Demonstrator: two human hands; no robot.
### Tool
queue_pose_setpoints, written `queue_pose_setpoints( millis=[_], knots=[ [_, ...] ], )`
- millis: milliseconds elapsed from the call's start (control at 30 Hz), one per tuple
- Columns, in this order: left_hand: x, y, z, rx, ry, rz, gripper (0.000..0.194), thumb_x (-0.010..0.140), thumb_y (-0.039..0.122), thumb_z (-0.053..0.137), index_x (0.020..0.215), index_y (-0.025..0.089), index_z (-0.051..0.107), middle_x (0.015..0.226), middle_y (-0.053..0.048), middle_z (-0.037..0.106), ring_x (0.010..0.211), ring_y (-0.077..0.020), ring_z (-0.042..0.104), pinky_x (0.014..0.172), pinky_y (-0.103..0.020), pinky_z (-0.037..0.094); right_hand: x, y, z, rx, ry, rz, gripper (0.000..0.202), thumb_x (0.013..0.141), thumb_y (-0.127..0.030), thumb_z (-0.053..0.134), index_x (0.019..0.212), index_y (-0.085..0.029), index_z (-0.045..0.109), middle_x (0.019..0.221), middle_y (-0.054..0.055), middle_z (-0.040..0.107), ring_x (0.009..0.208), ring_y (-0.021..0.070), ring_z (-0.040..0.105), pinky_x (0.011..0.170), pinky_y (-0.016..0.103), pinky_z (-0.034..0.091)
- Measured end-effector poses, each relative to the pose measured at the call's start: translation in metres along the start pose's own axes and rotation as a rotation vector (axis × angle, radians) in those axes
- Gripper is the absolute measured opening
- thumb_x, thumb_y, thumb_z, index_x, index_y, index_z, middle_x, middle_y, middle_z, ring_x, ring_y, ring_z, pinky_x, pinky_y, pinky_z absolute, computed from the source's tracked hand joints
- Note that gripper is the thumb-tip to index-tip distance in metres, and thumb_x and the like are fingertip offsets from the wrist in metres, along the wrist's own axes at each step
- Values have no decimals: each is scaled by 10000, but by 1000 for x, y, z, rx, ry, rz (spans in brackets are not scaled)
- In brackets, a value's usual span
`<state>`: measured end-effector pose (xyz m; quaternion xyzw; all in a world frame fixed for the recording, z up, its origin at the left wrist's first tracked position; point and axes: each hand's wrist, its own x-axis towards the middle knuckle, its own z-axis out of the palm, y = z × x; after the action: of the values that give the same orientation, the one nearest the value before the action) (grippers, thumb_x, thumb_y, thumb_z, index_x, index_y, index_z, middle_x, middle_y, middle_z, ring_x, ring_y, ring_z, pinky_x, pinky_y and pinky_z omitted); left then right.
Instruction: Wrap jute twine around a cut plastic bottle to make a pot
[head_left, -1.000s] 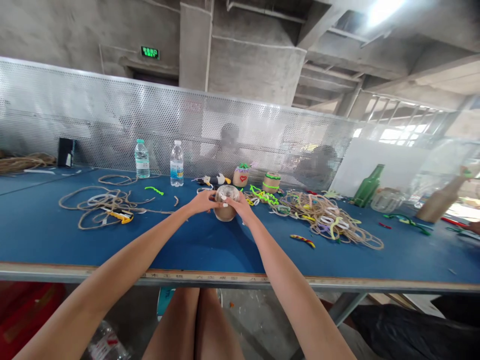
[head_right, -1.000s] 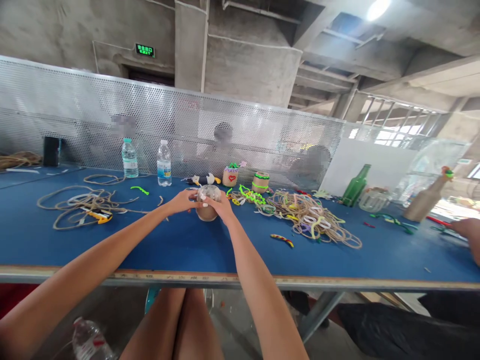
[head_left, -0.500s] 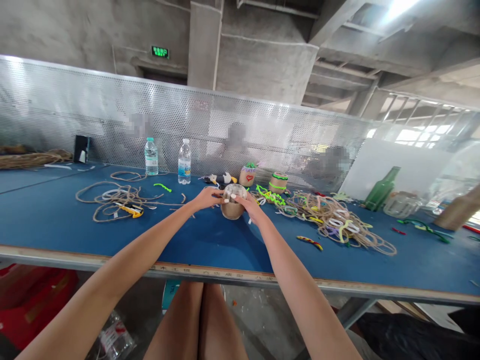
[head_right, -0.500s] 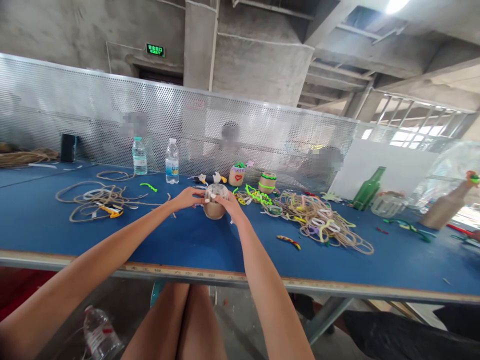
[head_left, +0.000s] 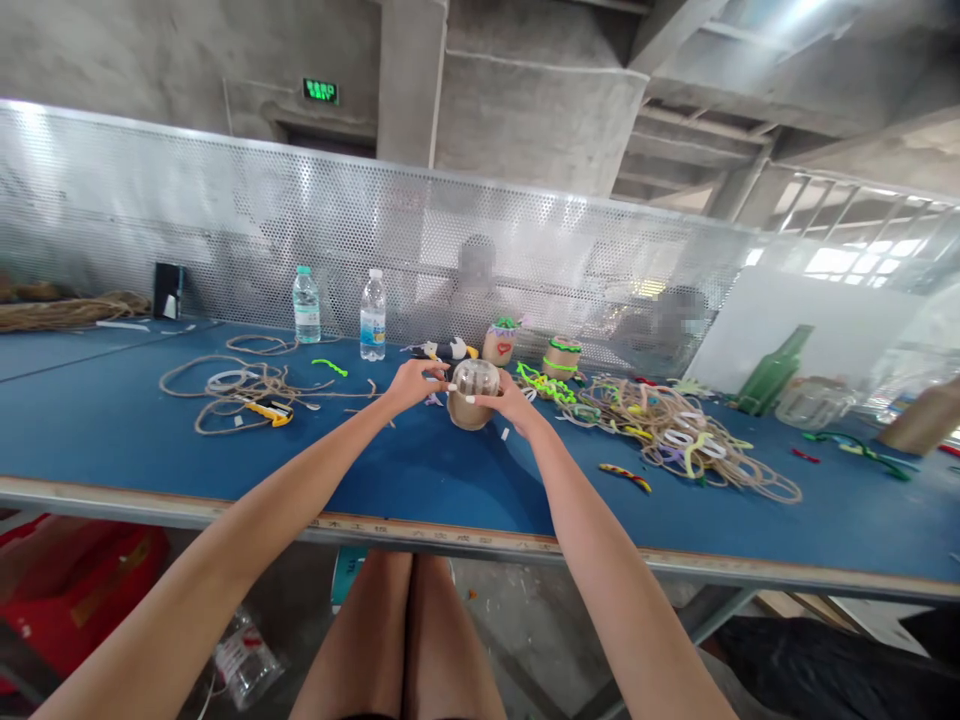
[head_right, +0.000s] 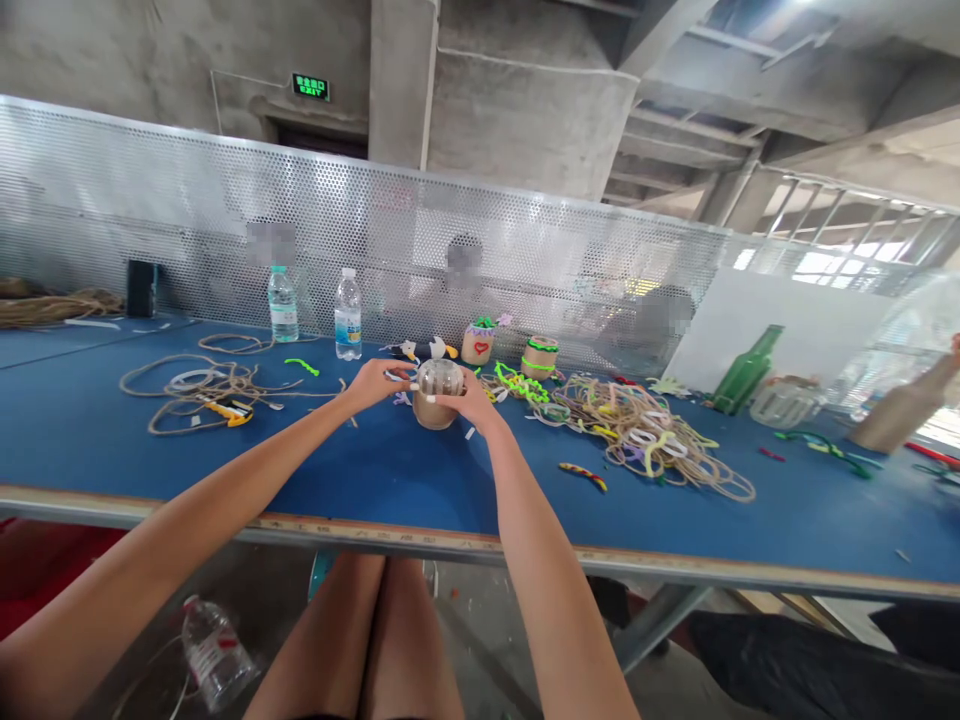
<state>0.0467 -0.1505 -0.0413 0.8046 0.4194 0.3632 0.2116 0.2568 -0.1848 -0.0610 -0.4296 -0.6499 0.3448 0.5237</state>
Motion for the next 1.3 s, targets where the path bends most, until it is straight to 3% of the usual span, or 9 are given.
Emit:
queue_pose_setpoints(
  millis=[133, 367, 500, 600, 833, 1033, 1200, 1300],
  knots=[
    [0, 0, 1, -8, 20, 8, 254, 914, 294, 595, 1117, 142, 604, 1127, -85, 625, 986, -206, 624, 857, -409, 536, -1, 0, 2, 3, -49, -9, 764, 560, -359, 788, 1248, -220, 484, 1254, 76, 600, 1148, 227, 573, 1002, 385, 438],
    [-2, -5, 8, -71, -3, 20, 224, 913, 294, 597, 1063, 130, 621, 1090, -77, 637, 977, -206, 628, 857, -410, 536, 5, 9, 14, -75, 131, -26, 861, 462, -357, 865, 1227, -195, 504, 1274, 105, 556, 1233, 301, 479, 1082, 477, 325],
    [1, -8, 4, -158, -5, 46, 309, 904, 281, 611, 1177, 140, 577, 1217, -101, 588, 1069, -238, 599, 903, -454, 518, 2, 0, 13, -9, 10, -48, 699, 493, -341, 841, 1132, -221, 585, 1185, 62, 618, 1167, 282, 536, 1040, 436, 387],
    [1, -10, -4, -238, -49, 73, 379, 891, 257, 627, 1245, 156, 540, 1316, -113, 529, 1161, -267, 550, 959, -493, 483, -2, -9, 12, 64, -125, -56, 694, 508, -297, 819, 1159, -249, 584, 1219, 38, 615, 1177, 261, 538, 1035, 414, 403],
    [-7, -3, -1, -385, -297, -12, 420, 888, 230, 634, 1283, 169, 506, 1176, -95, 599, 900, -188, 644, 725, -344, 579, -2, -4, 13, 231, -218, -14, 699, 526, -293, 747, 1192, -263, 537, 1232, 27, 613, 1189, 251, 536, 1040, 419, 407],
    [-7, 6, 9, -441, -255, -157, 231, 933, 305, 569, 1068, 120, 590, 909, -37, 623, 695, -117, 605, 599, -256, 535, 6, -1, 15, 193, -145, 13, 708, 558, -406, 708, 1222, -286, 494, 1207, 23, 609, 1125, 239, 570, 993, 403, 450],
    [3, -1, 22, -539, -147, -332, 280, 951, 386, 521, 983, 117, 594, 816, -16, 605, 617, -96, 567, 561, -238, 505, 33, -6, -14, -32, -78, 111, 740, 587, -421, 772, 1247, -240, 489, 962, 57, 630, 888, 245, 621, 841, 461, 515],
    [10, -6, 29, -599, -127, -405, 283, 947, 394, 524, 984, 120, 587, 771, 0, 580, 565, -83, 526, 524, -221, 473, 41, -18, -29, -115, -79, 79, 634, 608, -399, 782, 1177, -244, 550, 920, 52, 627, 854, 239, 624, 801, 443, 533]
  ],
)
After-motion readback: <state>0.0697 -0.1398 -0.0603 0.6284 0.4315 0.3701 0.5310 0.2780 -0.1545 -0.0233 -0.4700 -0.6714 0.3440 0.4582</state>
